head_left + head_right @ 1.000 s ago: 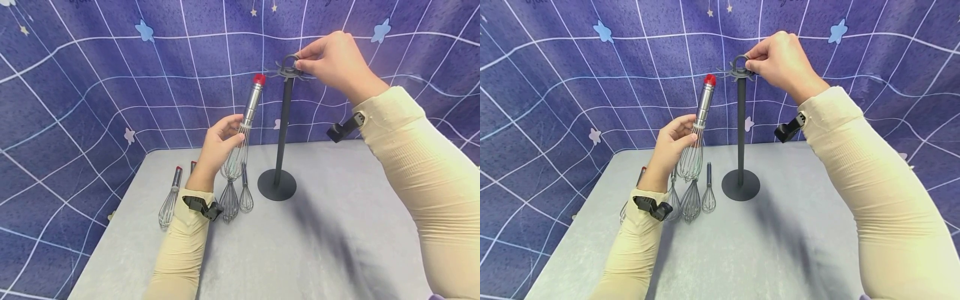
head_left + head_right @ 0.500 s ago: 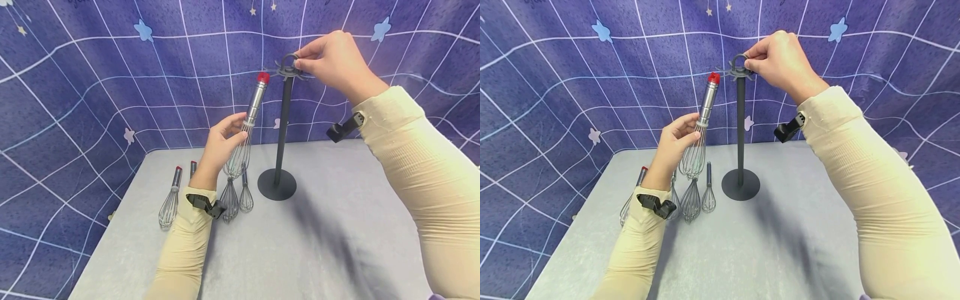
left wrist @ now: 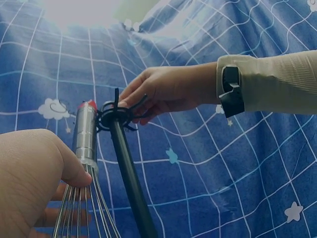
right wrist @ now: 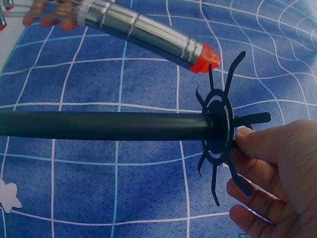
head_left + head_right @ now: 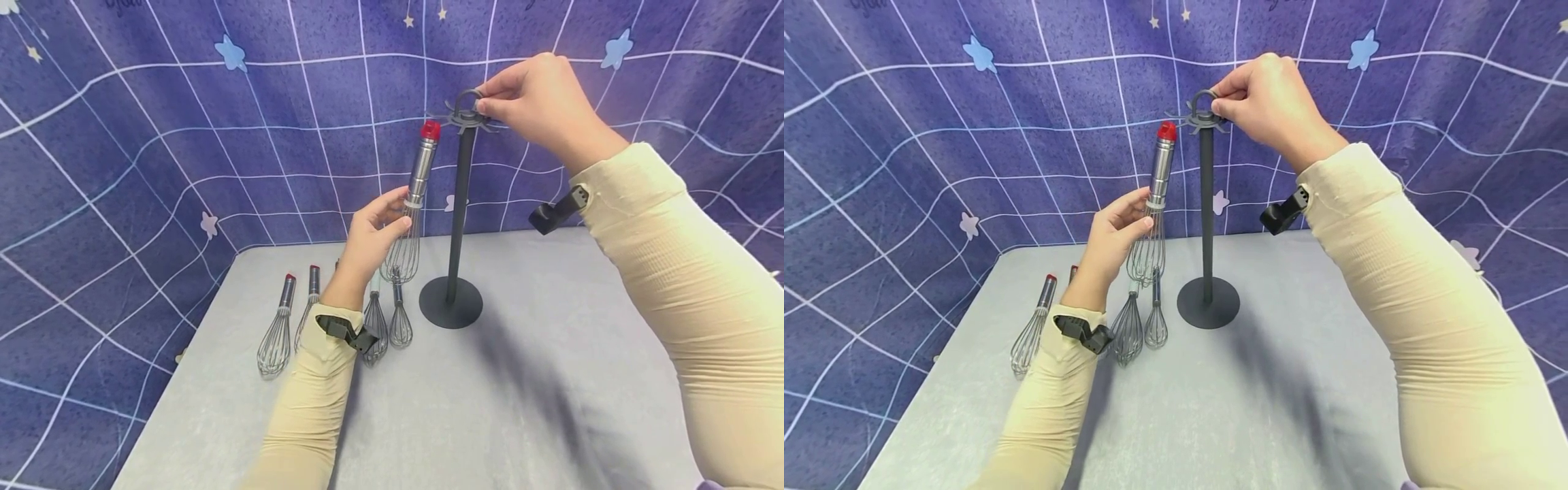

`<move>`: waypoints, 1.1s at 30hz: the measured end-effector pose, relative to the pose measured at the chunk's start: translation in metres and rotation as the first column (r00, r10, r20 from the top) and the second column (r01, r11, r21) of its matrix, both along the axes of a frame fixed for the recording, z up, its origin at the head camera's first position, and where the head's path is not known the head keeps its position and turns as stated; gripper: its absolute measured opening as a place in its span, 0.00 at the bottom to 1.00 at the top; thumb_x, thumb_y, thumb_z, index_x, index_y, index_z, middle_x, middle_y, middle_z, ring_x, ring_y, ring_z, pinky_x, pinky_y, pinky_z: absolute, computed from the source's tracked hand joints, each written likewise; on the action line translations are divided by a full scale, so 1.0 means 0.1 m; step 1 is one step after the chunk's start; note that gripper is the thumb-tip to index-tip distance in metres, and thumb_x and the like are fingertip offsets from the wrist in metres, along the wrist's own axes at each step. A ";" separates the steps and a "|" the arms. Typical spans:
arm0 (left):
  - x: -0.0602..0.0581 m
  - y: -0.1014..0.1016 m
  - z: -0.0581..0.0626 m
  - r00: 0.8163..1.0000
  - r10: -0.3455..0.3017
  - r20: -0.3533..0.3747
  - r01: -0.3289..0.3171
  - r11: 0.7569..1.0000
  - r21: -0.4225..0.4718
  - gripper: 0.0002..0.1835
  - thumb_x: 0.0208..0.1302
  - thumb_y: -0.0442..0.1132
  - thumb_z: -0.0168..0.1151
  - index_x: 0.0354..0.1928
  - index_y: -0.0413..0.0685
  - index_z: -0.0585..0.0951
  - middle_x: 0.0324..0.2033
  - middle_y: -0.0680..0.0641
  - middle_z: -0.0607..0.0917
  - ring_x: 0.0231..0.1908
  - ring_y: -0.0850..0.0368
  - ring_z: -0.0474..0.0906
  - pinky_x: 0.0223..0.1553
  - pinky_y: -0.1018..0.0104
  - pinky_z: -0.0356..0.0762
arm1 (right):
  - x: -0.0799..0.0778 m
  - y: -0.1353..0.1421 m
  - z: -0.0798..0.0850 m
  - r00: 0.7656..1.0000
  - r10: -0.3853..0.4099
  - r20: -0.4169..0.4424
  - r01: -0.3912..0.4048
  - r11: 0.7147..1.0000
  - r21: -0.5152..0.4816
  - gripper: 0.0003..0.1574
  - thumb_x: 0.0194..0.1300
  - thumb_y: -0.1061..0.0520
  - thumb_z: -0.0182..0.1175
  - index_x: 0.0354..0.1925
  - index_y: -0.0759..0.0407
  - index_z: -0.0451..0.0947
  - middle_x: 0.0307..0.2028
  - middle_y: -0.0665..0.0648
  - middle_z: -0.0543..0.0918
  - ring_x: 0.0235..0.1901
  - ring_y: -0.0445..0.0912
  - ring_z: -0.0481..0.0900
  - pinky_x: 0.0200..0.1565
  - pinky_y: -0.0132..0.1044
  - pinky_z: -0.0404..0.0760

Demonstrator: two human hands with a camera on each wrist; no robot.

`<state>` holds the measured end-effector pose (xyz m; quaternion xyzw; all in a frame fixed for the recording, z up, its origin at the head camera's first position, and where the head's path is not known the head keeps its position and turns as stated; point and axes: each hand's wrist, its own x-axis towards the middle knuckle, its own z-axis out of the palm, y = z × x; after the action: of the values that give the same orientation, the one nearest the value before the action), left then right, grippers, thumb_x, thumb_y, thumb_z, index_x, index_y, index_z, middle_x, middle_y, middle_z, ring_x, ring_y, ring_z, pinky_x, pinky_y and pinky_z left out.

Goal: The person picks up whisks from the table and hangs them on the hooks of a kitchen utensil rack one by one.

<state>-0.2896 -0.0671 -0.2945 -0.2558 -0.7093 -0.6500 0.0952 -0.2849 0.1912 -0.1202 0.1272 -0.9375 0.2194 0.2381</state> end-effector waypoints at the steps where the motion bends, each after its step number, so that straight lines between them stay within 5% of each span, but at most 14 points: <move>1: -0.01 0.01 -0.01 1.000 -0.002 0.002 0.002 1.000 0.001 0.26 0.66 0.27 0.62 0.66 0.46 0.77 0.52 0.42 0.81 0.52 0.52 0.78 0.52 0.57 0.82 | 0.00 0.00 0.00 1.000 0.001 -0.003 -0.001 1.000 0.002 0.18 0.69 0.45 0.65 0.51 0.50 0.88 0.44 0.53 0.89 0.36 0.30 0.76 0.47 0.33 0.71; 17: -0.16 0.19 -0.23 0.997 -0.073 0.018 0.073 0.997 0.029 0.26 0.71 0.29 0.58 0.69 0.42 0.72 0.55 0.36 0.81 0.55 0.44 0.80 0.61 0.54 0.76 | 0.01 -0.01 0.00 1.000 0.013 0.024 -0.012 1.000 -0.010 0.19 0.70 0.47 0.64 0.54 0.53 0.86 0.46 0.54 0.89 0.33 0.25 0.74 0.58 0.45 0.75; 26: -0.22 0.21 -0.43 0.996 -0.067 0.061 0.065 0.997 0.029 0.23 0.73 0.30 0.56 0.67 0.38 0.72 0.62 0.35 0.79 0.63 0.44 0.75 0.64 0.55 0.74 | 0.01 -0.01 -0.01 1.000 0.025 0.014 -0.025 1.000 0.012 0.19 0.72 0.48 0.62 0.56 0.53 0.85 0.46 0.55 0.89 0.35 0.34 0.78 0.48 0.35 0.72; 33: -0.26 0.20 -0.59 0.994 -0.088 0.072 0.084 0.995 0.052 0.22 0.74 0.32 0.55 0.67 0.38 0.72 0.60 0.35 0.80 0.59 0.45 0.78 0.57 0.56 0.78 | 0.01 -0.01 -0.01 1.000 0.020 0.021 -0.020 1.000 0.017 0.19 0.72 0.48 0.62 0.56 0.53 0.85 0.45 0.55 0.89 0.37 0.37 0.79 0.46 0.34 0.71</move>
<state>-0.3153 -0.0470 -0.3533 -0.2594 -0.6845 -0.6797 0.0469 -0.2838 0.1901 -0.1209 0.1364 -0.9405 0.2148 0.2251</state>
